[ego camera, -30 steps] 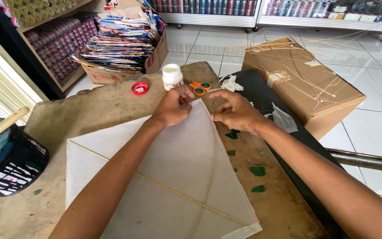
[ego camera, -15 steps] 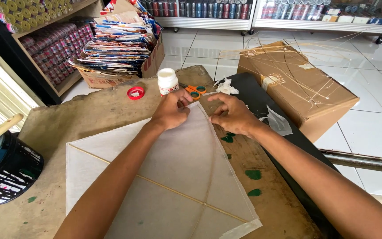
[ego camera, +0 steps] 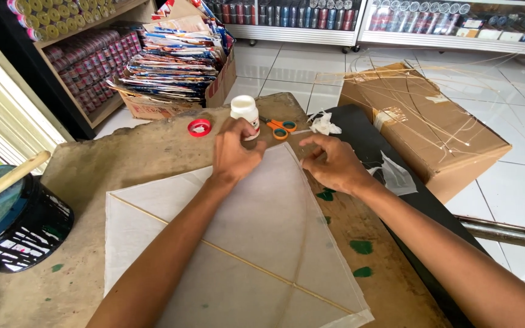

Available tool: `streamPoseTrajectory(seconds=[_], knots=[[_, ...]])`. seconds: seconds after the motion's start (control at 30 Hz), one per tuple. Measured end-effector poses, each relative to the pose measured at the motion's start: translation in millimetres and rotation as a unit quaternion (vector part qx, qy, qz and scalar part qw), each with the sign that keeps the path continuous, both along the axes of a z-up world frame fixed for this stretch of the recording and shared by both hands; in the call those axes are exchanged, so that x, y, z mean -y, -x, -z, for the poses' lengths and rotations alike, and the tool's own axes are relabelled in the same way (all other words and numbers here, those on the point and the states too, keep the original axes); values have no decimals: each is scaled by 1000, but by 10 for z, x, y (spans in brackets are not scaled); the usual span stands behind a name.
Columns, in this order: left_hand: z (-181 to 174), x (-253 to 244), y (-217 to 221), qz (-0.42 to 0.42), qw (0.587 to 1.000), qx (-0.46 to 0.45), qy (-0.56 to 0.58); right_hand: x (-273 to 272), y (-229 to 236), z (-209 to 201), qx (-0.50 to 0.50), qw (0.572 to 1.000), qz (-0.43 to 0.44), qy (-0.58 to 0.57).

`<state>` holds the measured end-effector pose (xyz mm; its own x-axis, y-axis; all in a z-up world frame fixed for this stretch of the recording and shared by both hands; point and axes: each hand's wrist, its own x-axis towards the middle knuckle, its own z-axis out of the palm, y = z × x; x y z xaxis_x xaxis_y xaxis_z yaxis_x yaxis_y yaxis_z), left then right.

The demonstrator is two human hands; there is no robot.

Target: The person is assembling a kite by applying glue to the edges of the paper and folding it over the bamboo frame.

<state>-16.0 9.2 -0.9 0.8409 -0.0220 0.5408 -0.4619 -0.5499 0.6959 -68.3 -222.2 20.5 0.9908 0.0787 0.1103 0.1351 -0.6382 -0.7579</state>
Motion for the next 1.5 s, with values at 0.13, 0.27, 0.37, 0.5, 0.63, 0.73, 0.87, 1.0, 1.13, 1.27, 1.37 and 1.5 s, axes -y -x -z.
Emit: streamPoseTrajectory(seconds=[0.13, 0.27, 0.37, 0.5, 0.63, 0.73, 0.87, 1.0, 1.13, 1.27, 1.37, 1.5], knots=[[-135, -78, -66, -78, 997, 23, 3, -160, 171, -160, 11, 1000, -4, 16], [-175, -106, -224, -62, 996, -4, 58, -248, 145, -233, 59, 998, -18, 6], [-143, -110, -341, -43, 992, -81, 83, -344, 162, -281, 70, 997, -20, 5], [-48, -99, -550, -57, 986, -144, 62, -438, 117, -335, 66, 998, -10, -7], [-114, -144, -525, -71, 986, -143, 46, -487, 76, -381, 91, 995, -23, 23], [-173, -167, -417, -44, 993, -101, 39, -501, 51, -360, 123, 992, -23, 32], [-224, -134, -266, -17, 998, -60, 31, -558, 4, -406, 164, 985, -52, 32], [-170, -149, -279, 8, 1000, -22, 4, -611, -172, -439, 193, 976, -94, 37], [-236, -164, -219, 26, 1000, -4, -7, -696, -354, -396, 212, 970, -121, 19], [-151, -177, -276, 46, 998, 25, -16, -793, -415, -413, 244, 952, -145, 112], [-144, -213, -325, 52, 998, 34, -23, -834, -491, -425, 277, 930, -140, 197], [-77, -196, -405, 48, 997, 51, -25, -739, -715, -223, 376, 865, -148, 298]])
